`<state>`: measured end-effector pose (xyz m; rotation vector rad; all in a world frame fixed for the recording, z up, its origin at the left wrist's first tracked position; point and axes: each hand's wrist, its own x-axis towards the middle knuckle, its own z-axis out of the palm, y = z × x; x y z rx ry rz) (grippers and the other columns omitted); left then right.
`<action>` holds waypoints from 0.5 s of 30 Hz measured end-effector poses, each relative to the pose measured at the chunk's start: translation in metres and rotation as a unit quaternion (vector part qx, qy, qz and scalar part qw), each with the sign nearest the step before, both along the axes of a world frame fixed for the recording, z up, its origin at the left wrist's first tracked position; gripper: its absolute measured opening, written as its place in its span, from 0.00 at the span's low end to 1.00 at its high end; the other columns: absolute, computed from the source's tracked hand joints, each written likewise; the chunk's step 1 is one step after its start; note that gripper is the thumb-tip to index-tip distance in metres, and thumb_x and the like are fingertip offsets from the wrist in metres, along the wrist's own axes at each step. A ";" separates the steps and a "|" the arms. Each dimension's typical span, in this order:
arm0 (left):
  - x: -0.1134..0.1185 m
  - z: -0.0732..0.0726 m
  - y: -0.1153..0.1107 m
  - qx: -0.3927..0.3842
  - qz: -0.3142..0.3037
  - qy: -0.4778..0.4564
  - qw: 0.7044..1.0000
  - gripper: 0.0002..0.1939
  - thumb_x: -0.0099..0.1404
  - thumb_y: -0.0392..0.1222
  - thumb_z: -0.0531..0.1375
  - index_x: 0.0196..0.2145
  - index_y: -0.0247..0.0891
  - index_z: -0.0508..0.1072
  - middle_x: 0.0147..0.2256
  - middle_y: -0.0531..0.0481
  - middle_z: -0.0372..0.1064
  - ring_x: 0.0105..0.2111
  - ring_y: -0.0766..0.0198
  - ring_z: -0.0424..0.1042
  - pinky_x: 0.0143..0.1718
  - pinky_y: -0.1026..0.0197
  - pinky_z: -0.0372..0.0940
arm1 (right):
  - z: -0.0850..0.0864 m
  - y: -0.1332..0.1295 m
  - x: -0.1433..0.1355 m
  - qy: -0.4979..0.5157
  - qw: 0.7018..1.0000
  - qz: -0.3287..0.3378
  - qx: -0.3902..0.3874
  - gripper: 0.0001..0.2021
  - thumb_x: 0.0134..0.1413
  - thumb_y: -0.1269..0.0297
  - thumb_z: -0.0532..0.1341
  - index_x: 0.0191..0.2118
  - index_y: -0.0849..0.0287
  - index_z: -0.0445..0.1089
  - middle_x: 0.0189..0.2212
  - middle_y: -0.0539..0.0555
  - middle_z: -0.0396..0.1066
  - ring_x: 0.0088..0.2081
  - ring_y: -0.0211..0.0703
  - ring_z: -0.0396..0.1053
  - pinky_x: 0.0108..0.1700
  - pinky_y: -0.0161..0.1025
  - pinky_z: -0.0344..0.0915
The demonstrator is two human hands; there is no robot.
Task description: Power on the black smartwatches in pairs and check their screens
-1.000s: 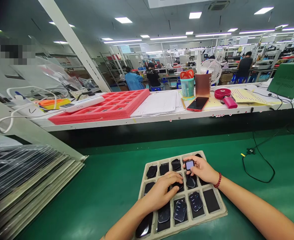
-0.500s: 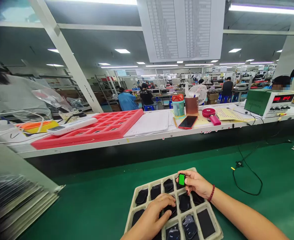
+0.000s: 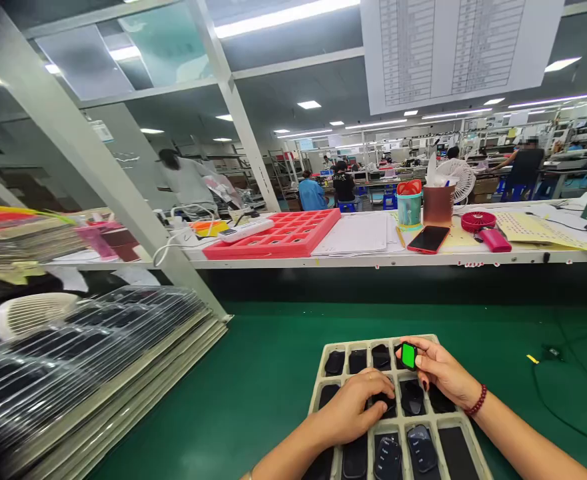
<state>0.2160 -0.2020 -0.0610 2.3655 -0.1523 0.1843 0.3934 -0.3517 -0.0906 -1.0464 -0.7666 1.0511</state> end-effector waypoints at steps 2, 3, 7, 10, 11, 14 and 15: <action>0.000 0.000 0.000 0.002 -0.004 -0.005 1.000 0.13 0.56 0.30 0.55 0.39 0.38 0.71 0.41 0.48 0.71 0.43 0.59 0.66 0.48 0.57 0.60 | 0.002 -0.001 0.000 -0.009 1.000 -0.001 -0.005 0.20 0.50 0.59 0.64 0.50 0.54 0.66 0.43 0.57 0.68 0.18 0.26 0.57 0.21 0.28 0.59; 0.000 0.000 0.001 0.003 -0.006 -0.007 1.000 0.14 0.56 0.30 0.55 0.40 0.38 0.71 0.41 0.48 0.71 0.43 0.59 0.66 0.48 0.57 0.60 | 0.002 -0.001 0.000 -0.012 1.000 0.000 -0.008 0.20 0.50 0.59 0.64 0.50 0.54 0.65 0.43 0.57 0.68 0.19 0.26 0.57 0.21 0.29 0.59; 0.000 -0.002 0.001 0.007 -0.007 -0.010 1.000 0.13 0.57 0.30 0.55 0.40 0.38 0.71 0.41 0.48 0.71 0.43 0.59 0.66 0.47 0.57 0.60 | 0.003 -0.001 0.001 -0.018 1.000 0.001 -0.016 0.23 0.50 0.58 0.64 0.52 0.54 0.64 0.44 0.58 0.68 0.19 0.28 0.57 0.22 0.30 0.59; 0.000 -0.002 0.001 0.009 -0.007 -0.009 1.000 0.13 0.57 0.30 0.54 0.40 0.38 0.71 0.41 0.48 0.71 0.44 0.59 0.66 0.48 0.56 0.60 | 0.004 -0.002 0.002 -0.019 1.000 -0.003 -0.011 0.22 0.49 0.57 0.64 0.51 0.55 0.65 0.45 0.58 0.67 0.19 0.27 0.56 0.21 0.30 0.59; 0.000 -0.002 0.001 0.009 -0.008 -0.008 1.000 0.13 0.57 0.30 0.54 0.40 0.38 0.71 0.42 0.47 0.71 0.44 0.58 0.65 0.48 0.56 0.60 | 0.005 -0.002 0.001 -0.019 1.000 -0.003 -0.011 0.22 0.49 0.57 0.64 0.51 0.55 0.65 0.45 0.58 0.67 0.19 0.27 0.56 0.21 0.30 0.59; 0.001 -0.002 0.001 0.007 -0.010 -0.003 1.000 0.14 0.57 0.30 0.54 0.40 0.39 0.71 0.42 0.47 0.71 0.44 0.58 0.65 0.48 0.55 0.60 | 0.007 -0.002 0.001 -0.022 1.000 -0.002 -0.012 0.22 0.49 0.57 0.64 0.51 0.55 0.65 0.46 0.58 0.67 0.19 0.28 0.56 0.21 0.31 0.59; 0.001 -0.002 0.001 0.006 -0.010 -0.001 1.000 0.14 0.57 0.30 0.53 0.40 0.39 0.71 0.42 0.47 0.70 0.44 0.58 0.65 0.48 0.55 0.60 | 0.007 -0.002 0.001 -0.025 1.000 -0.002 -0.011 0.22 0.49 0.57 0.64 0.51 0.55 0.65 0.46 0.58 0.67 0.18 0.28 0.56 0.21 0.31 0.59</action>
